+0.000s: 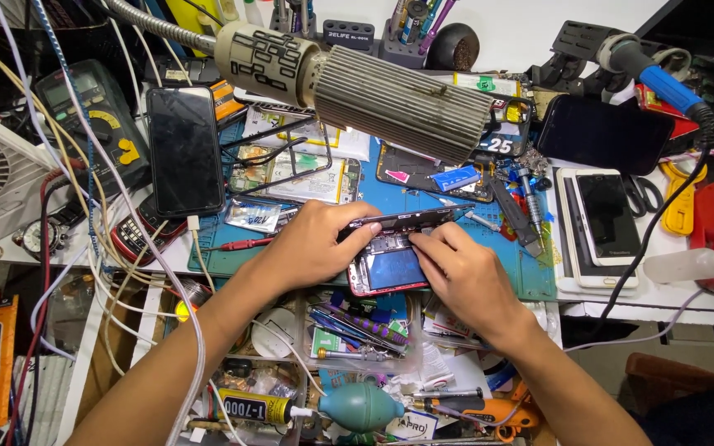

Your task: Disassembling and inspecting the internal components of a mobile phone using a screwdriver at a repair bench.

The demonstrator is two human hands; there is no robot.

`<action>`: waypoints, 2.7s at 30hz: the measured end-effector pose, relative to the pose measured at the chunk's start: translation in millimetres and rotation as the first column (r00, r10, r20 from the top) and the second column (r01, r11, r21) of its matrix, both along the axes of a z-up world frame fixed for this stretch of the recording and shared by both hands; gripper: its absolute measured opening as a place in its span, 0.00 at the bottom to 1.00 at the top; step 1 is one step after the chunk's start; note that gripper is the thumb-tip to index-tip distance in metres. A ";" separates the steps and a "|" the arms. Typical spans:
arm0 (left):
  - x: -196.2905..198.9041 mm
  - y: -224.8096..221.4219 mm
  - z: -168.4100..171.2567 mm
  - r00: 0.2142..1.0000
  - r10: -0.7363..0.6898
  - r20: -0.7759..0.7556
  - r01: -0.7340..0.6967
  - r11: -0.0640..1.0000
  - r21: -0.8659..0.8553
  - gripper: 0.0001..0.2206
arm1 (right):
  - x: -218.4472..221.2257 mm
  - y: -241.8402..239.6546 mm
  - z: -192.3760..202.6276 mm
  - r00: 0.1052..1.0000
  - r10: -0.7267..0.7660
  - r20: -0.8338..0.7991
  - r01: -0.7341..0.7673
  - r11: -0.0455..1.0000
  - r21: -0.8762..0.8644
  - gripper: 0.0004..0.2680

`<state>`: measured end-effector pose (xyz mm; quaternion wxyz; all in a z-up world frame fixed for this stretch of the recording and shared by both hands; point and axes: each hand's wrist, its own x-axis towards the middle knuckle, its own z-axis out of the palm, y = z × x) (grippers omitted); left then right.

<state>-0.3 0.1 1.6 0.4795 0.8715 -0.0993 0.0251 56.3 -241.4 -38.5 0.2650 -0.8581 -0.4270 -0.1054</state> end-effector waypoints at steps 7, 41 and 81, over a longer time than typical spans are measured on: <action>0.7 -0.4 0.8 1.000 0.002 -0.001 -0.002 1.000 -0.001 0.11 | -2.6 0.3 3.9 1.000 0.011 -0.011 -0.010 1.000 0.015 0.04; -14.2 -27.7 -24.0 0.949 0.315 0.037 -0.314 0.949 -0.023 0.04 | 32.1 -75.9 72.3 0.970 -0.241 -0.011 0.237 0.942 0.236 0.05; -15.8 -25.9 -26.2 0.971 0.219 0.094 -0.218 0.976 -0.023 0.07 | -48.6 7.4 44.5 0.788 0.588 -0.181 -0.615 0.762 -0.202 0.15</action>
